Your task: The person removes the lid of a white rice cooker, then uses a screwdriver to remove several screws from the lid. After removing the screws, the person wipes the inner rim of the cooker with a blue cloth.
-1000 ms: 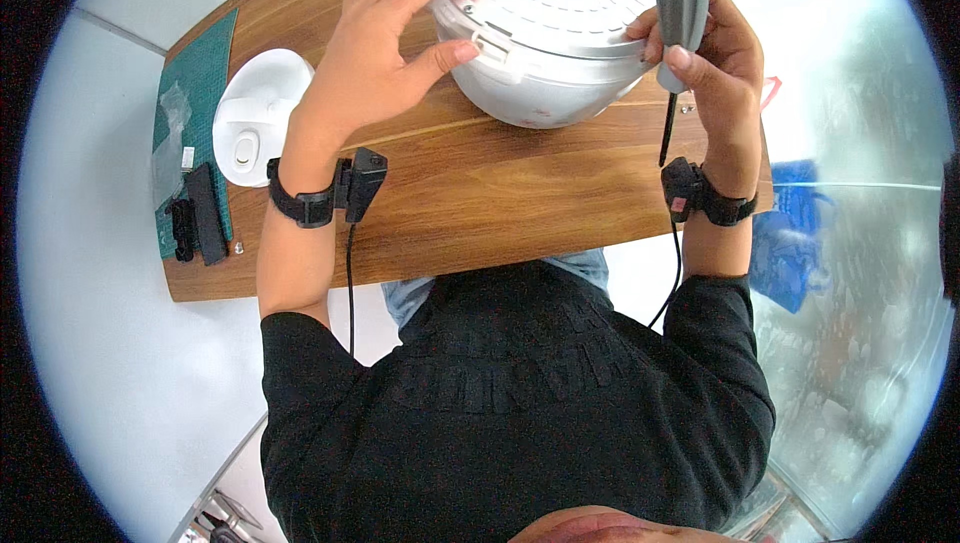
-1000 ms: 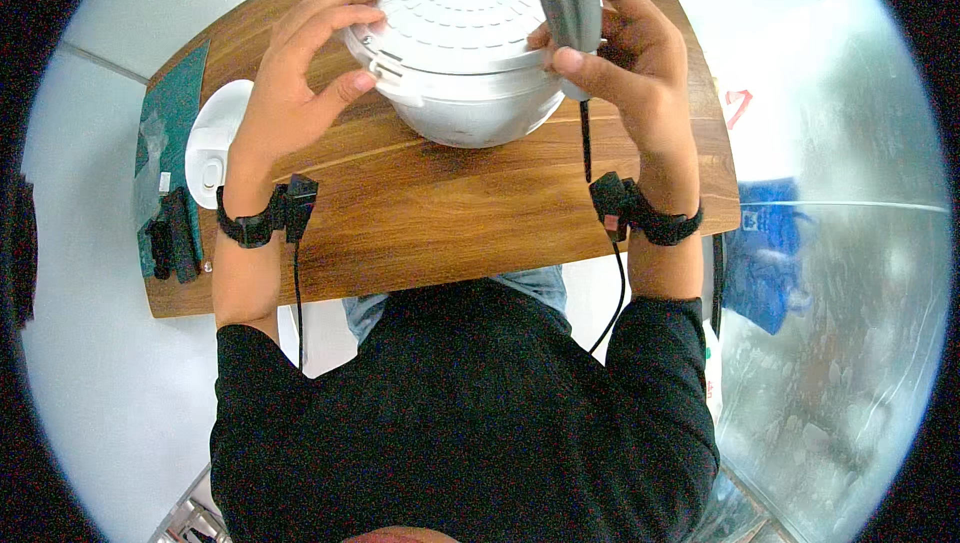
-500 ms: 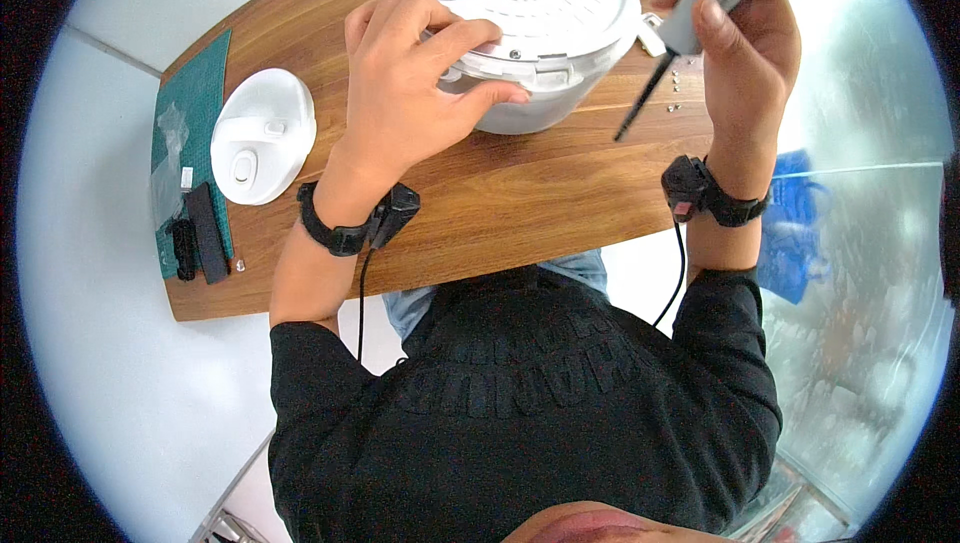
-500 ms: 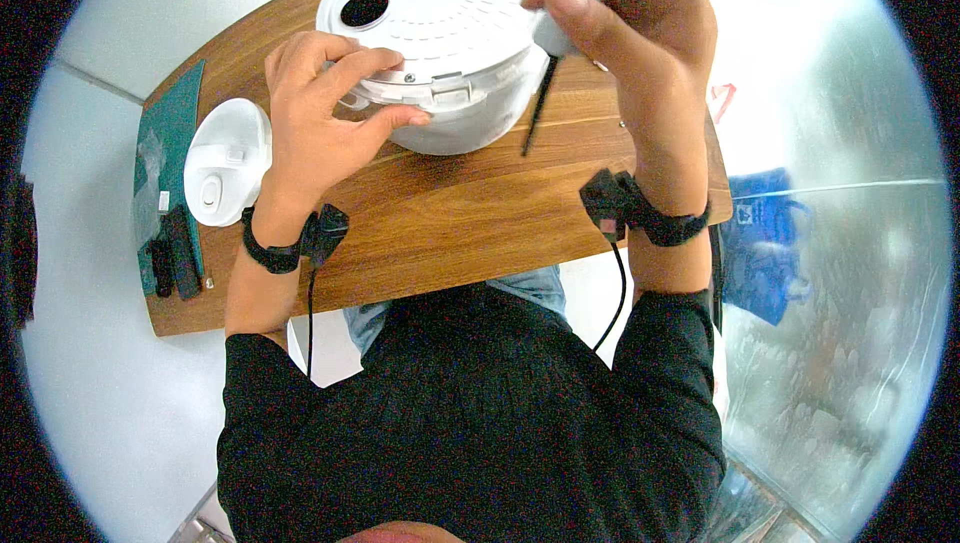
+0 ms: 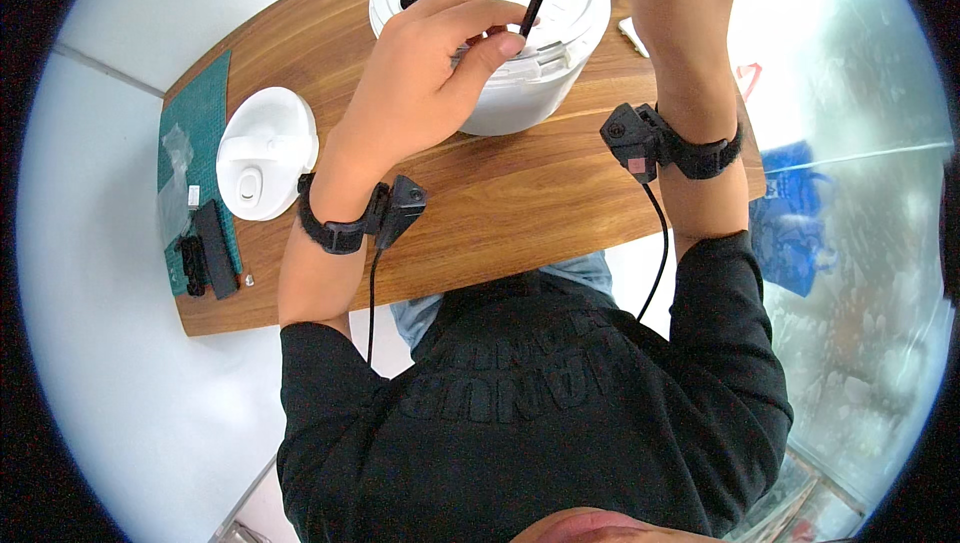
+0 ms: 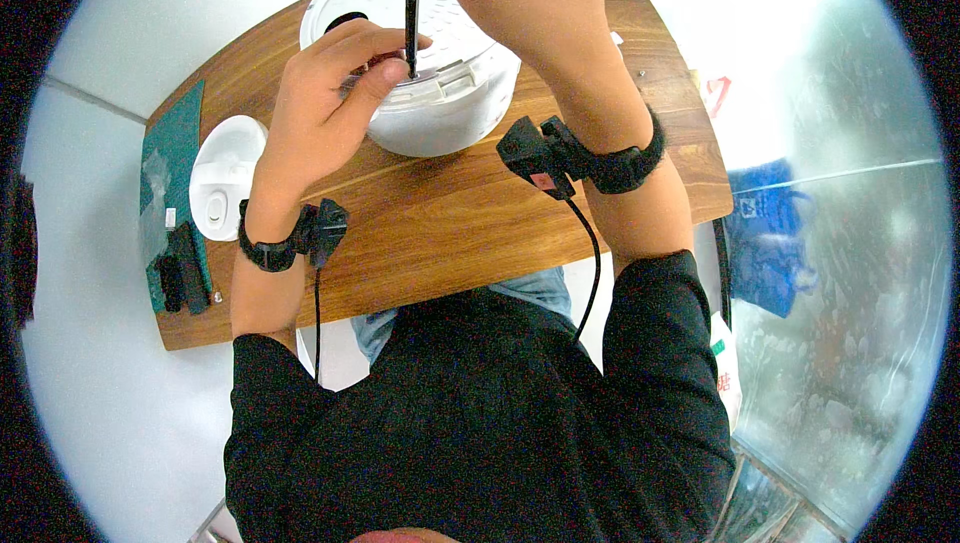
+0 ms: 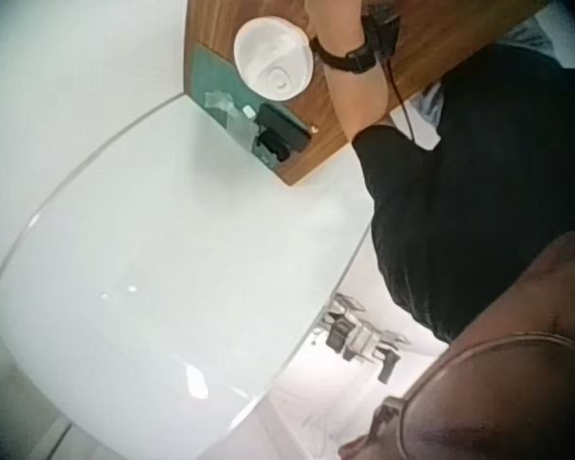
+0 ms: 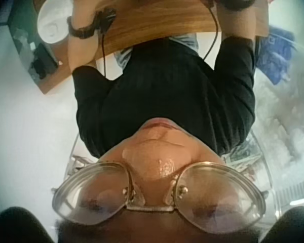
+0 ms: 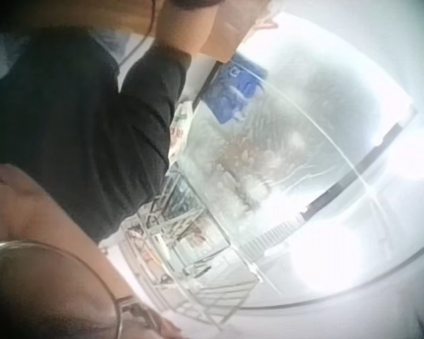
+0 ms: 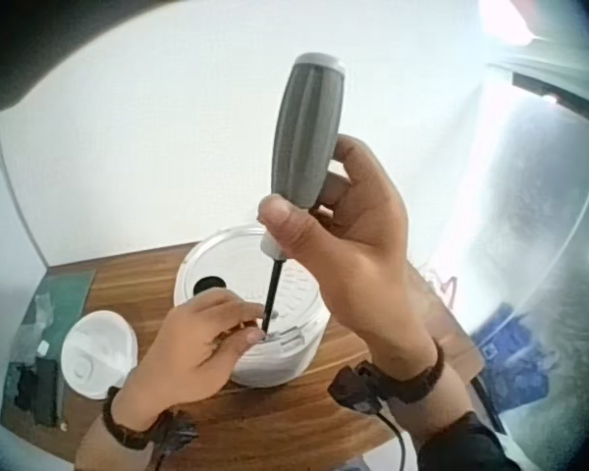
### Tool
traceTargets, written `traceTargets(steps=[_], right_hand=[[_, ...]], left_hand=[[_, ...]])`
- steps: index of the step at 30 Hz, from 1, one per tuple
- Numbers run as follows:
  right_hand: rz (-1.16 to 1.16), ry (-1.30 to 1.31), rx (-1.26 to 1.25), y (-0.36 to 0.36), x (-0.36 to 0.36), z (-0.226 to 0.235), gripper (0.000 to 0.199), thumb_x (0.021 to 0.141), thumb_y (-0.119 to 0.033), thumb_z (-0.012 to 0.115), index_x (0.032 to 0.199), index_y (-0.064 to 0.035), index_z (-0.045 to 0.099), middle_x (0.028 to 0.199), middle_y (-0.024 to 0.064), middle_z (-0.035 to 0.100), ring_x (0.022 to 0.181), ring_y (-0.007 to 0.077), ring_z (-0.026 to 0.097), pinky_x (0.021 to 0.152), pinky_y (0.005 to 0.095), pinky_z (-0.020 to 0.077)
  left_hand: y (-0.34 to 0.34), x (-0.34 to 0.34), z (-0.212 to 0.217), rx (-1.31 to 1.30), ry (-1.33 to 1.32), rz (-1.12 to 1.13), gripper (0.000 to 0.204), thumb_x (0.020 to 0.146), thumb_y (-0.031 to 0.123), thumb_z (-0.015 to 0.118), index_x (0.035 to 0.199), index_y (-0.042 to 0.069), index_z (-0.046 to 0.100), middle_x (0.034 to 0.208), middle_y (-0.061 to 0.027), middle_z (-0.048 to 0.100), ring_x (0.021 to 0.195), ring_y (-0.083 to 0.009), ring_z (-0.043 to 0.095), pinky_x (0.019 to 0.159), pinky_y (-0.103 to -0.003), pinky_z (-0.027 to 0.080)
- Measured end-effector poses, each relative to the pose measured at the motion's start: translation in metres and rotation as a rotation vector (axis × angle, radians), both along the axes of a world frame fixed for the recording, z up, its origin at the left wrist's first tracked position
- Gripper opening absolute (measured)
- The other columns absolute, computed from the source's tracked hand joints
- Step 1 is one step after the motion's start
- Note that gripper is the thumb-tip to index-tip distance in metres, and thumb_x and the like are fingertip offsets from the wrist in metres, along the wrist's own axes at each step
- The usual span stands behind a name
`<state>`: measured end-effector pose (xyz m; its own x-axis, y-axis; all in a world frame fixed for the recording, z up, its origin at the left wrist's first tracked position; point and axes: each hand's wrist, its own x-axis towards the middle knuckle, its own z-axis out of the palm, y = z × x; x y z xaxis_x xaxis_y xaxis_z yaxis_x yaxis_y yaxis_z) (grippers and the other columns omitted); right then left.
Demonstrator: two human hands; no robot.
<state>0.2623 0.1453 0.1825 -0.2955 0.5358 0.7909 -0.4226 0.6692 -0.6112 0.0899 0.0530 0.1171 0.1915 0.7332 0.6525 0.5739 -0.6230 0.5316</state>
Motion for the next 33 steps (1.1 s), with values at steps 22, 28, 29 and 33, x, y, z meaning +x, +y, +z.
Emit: traceTargets(steps=[22,28,29,33], right_hand=[[0.074,-0.015,0.079,0.003,-0.009,-0.002,0.054,0.095,-0.011,0.075,0.137,0.0063,0.045,0.091,0.0106,0.070,0.075,0.0100,0.066,0.063,0.0226,0.0557],[0.093,-0.071,0.106,0.007,-0.012,-0.004,0.058,0.094,-0.011,0.076,0.140,0.0075,0.045,0.100,0.0109,0.068,0.083,0.0109,0.066,0.070,0.0237,0.0581],[0.100,-0.095,0.110,0.008,-0.012,-0.003,0.059,0.094,-0.012,0.076,0.141,0.0076,0.045,0.101,0.0102,0.067,0.084,0.0114,0.066,0.072,0.0245,0.0586],[0.279,-0.154,0.024,0.017,-0.008,-0.001,0.065,0.094,-0.011,0.075,0.146,0.0076,0.042,0.107,0.0109,0.068,0.096,0.0157,0.067,0.083,0.0303,0.0601]], left_hand=[[0.001,0.002,0.000,-0.052,0.005,0.058,0.015,0.092,0.016,0.076,0.101,0.005,0.079,0.080,-0.0058,0.071,0.065,-0.0150,0.060,0.059,-0.028,0.045],[0.004,0.002,-0.001,-0.128,-0.182,-0.019,0.016,0.094,0.015,0.074,0.106,0.006,0.078,0.087,-0.0055,0.076,0.071,-0.0116,0.065,0.064,-0.027,0.050],[0.005,0.004,0.000,-0.172,-0.259,-0.040,0.016,0.095,0.014,0.073,0.107,0.005,0.078,0.089,-0.0057,0.077,0.073,-0.0109,0.067,0.065,-0.026,0.052],[0.006,0.009,0.006,-0.269,-0.361,-0.125,0.015,0.096,0.010,0.071,0.107,0.001,0.076,0.091,-0.0078,0.078,0.080,-0.0101,0.071,0.071,-0.024,0.055]])
